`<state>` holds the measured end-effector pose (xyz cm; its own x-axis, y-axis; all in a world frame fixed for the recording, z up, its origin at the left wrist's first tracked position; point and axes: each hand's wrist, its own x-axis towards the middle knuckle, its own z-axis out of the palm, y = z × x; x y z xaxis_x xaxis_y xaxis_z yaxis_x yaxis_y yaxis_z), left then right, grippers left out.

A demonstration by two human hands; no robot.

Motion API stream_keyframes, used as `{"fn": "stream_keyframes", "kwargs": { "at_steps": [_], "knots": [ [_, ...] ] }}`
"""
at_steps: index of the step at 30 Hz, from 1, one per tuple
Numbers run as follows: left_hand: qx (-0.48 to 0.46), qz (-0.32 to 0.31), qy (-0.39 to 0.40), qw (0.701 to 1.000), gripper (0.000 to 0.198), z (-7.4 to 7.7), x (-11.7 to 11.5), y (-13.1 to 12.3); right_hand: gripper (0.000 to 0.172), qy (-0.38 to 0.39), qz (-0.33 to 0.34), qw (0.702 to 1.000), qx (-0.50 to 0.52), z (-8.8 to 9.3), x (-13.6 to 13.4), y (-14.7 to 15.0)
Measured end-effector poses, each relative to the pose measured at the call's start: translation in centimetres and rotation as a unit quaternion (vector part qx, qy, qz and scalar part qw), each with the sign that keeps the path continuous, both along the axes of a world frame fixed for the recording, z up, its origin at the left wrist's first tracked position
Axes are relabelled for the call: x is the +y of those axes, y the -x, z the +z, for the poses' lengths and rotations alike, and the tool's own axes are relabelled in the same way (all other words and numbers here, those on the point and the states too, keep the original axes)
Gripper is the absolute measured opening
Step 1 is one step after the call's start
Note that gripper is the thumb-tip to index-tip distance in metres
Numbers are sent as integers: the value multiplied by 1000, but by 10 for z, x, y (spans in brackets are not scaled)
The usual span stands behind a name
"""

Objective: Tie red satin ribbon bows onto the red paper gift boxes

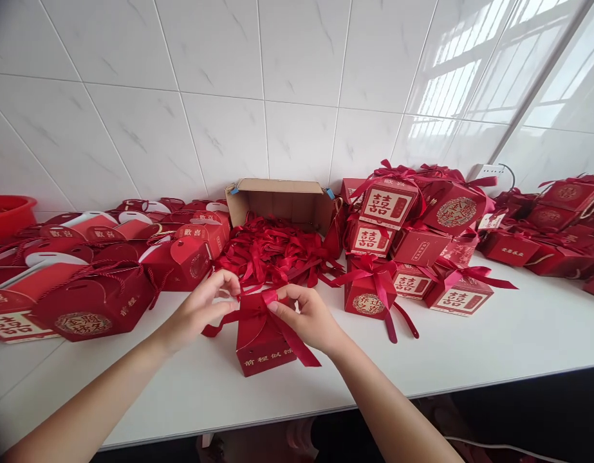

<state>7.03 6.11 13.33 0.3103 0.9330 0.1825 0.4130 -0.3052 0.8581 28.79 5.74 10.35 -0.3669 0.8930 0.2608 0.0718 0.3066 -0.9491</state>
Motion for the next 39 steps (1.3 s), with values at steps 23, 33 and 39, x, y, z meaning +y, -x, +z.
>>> {"fn": "stream_keyframes", "kwargs": {
  "at_steps": [23, 33, 39],
  "knots": [
    [-15, -201, 110, 973, 40, 73, 8, -39, 12, -60, -37, 992, -108, 14, -16, 24],
    [50, -98, 3, 994, 40, 42, 25, -23, 42, 17, -33, 999, -27, 7, -7, 26],
    [77, 25, -53, 995, 25, 9, 1, -7, 41, 11, -60, 998, -33, 8, -9, 26]
  ]
}}
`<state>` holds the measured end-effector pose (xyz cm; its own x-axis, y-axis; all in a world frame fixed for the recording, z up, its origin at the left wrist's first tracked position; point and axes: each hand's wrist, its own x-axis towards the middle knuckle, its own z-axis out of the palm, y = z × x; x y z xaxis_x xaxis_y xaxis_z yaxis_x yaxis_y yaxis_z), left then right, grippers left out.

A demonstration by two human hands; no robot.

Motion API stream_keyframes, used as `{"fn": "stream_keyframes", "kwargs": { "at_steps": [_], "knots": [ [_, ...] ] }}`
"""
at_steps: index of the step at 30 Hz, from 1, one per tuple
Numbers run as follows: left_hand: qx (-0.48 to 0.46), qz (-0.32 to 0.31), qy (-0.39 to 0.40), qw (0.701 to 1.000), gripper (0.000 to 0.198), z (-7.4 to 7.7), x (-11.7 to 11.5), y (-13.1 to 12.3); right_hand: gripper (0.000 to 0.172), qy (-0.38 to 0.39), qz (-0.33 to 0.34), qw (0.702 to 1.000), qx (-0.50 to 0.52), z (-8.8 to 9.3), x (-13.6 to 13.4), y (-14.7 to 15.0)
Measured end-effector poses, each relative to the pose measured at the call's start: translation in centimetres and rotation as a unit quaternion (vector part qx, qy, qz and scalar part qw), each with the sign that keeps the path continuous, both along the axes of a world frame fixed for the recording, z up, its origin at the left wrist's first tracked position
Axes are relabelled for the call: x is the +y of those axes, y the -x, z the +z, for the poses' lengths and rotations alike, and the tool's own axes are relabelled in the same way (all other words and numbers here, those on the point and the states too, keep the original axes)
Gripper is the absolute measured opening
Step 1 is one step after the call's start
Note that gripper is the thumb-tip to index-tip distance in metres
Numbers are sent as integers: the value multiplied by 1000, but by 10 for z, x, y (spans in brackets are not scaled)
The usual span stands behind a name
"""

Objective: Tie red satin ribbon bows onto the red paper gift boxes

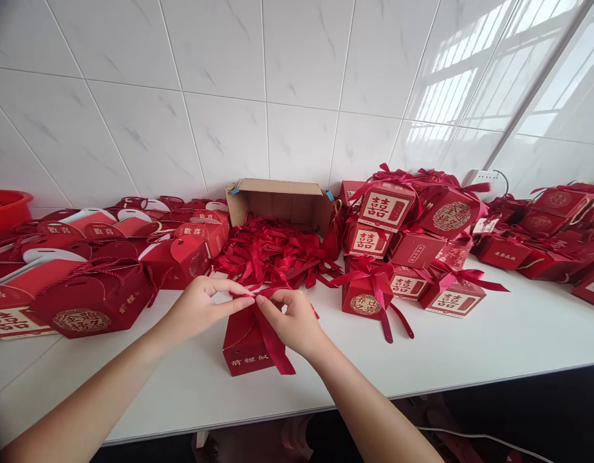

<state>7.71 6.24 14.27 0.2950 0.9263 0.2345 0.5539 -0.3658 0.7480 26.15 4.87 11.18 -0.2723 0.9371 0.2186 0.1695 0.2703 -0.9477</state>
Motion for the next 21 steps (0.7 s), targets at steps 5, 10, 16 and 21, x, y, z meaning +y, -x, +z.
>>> {"fn": "stream_keyframes", "kwargs": {
  "at_steps": [5, 10, 16, 21],
  "knots": [
    [-23, -1, -14, 1000, 21, -9, -5, -1, 25, -16, -53, 998, 40, -3, 3, 5],
    [-35, -19, -4, 999, 20, -15, -3, 0, 34, -55, -116, 991, 32, -9, 5, 8],
    [-49, -29, -26, 998, 16, -22, 0, 0, 8, -192, -125, 969, -97, -8, -1, 5],
    [-72, -34, -19, 997, 12, -25, 2, 0, 13, -222, -106, 957, -154, -6, -6, 0]
  ]
}}
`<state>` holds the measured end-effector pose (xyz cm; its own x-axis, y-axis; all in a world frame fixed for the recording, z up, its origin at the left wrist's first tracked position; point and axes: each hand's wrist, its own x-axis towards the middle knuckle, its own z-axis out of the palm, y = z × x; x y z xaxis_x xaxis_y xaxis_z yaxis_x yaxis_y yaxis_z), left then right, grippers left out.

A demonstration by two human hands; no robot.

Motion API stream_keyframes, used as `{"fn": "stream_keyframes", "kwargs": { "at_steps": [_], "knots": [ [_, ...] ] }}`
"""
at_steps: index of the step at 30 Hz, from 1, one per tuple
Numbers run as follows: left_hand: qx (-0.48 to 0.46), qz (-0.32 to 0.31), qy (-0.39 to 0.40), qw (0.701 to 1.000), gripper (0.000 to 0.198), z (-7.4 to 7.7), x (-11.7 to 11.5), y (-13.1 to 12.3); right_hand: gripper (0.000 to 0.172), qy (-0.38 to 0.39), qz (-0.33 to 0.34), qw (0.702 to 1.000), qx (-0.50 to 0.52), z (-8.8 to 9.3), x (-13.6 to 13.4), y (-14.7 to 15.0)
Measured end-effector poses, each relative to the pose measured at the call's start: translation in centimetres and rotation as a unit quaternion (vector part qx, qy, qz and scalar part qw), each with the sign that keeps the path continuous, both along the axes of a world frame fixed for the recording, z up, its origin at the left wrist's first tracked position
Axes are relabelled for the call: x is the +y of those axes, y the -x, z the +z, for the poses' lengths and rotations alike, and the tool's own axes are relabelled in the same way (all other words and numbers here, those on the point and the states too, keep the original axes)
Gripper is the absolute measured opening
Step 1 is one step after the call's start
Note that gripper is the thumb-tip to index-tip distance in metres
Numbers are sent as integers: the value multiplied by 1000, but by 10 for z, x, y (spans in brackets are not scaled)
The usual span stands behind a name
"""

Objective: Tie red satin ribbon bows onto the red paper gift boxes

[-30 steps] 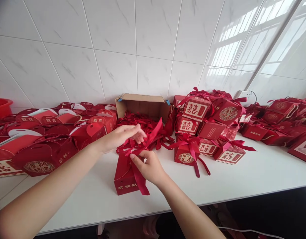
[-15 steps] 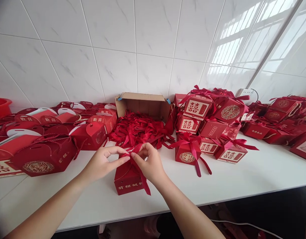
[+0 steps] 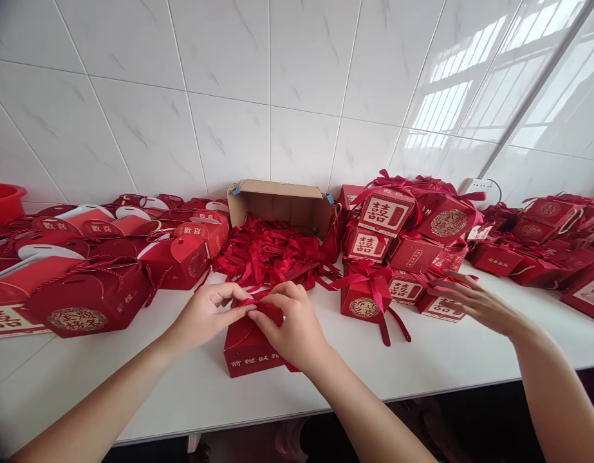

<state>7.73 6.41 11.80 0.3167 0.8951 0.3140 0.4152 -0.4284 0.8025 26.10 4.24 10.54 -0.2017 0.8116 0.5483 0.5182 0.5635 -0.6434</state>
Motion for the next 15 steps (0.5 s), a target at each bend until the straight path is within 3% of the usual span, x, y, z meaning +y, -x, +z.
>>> {"fn": "stream_keyframes", "kwargs": {
  "at_steps": [5, 9, 15],
  "knots": [
    [-40, -2, 33, 999, 12, -4, 0, -1, 11, 75, -17, 997, 8, -1, 0, 1],
    [-70, -9, 40, 997, 9, -5, 1, -4, 19, 163, 56, 984, 49, 1, 4, 0],
    [-98, -41, 21, 994, 10, -8, 8, -9, 35, 274, 131, 936, 179, 0, 5, 3]
  ]
}}
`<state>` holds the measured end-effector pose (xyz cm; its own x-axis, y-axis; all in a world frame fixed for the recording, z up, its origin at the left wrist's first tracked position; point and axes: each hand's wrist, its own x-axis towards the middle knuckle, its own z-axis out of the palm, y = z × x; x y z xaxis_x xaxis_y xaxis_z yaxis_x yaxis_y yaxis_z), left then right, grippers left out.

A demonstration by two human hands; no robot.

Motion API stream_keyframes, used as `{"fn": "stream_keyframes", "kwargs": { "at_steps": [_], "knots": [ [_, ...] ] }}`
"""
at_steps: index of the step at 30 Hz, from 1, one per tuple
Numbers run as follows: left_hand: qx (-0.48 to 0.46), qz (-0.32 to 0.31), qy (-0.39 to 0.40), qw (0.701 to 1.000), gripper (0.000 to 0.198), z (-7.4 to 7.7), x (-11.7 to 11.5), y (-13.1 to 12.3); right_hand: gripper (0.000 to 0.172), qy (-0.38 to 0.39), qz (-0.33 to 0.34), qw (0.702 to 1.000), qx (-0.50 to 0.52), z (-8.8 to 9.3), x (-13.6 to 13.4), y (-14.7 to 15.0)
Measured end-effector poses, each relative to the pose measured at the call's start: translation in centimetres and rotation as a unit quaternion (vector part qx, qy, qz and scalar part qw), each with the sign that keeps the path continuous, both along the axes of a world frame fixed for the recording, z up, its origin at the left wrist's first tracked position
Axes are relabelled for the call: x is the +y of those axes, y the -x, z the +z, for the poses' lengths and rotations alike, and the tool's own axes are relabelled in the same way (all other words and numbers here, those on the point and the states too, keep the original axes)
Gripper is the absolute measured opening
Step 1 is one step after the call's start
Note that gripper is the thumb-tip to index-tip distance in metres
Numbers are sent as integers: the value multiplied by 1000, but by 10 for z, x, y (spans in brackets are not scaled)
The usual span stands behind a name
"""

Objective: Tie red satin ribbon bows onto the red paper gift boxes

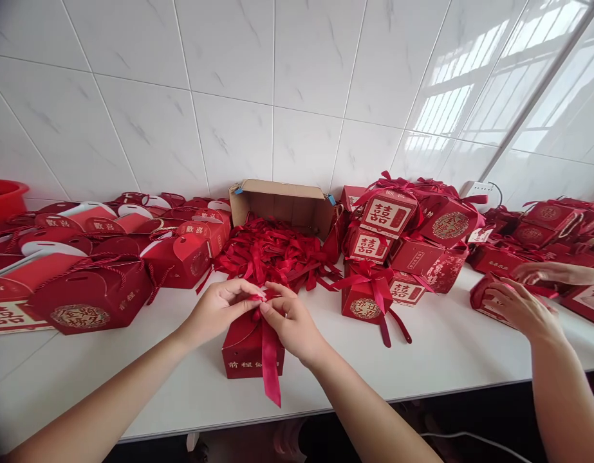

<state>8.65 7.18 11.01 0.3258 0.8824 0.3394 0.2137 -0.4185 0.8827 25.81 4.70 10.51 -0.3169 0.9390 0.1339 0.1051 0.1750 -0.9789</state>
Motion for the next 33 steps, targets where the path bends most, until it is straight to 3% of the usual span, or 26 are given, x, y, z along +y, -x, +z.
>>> {"fn": "stream_keyframes", "kwargs": {
  "at_steps": [4, 8, 12, 16, 21, 24, 28, 33],
  "knots": [
    [57, 91, -75, 991, 14, 4, -8, 3, 40, 22, -51, 996, 70, -5, -3, 9],
    [166, 72, -94, 979, 14, 7, -18, 10, 39, 15, -69, 996, 51, -3, -7, 12],
    [155, 69, -64, 983, 12, 7, -17, 14, 40, -1, -57, 998, -12, 7, -12, 3],
    [153, 44, -38, 987, 10, 11, -12, 18, 21, -89, -73, 985, -126, 11, -11, -11],
    [189, 30, -50, 980, 8, 18, -10, 22, 19, -236, -125, 921, -282, 15, -11, -22],
    [203, 19, -55, 977, 9, 21, -9, 23, 23, -229, -71, 916, -322, 29, -14, -28],
    [224, -2, -49, 973, 9, 25, -8, 24, 37, -128, 21, 950, -285, 47, -3, -32],
    [269, -16, -66, 961, 9, 33, -9, 25, 31, -107, 73, 970, -205, 46, 18, -22]
  ]
}}
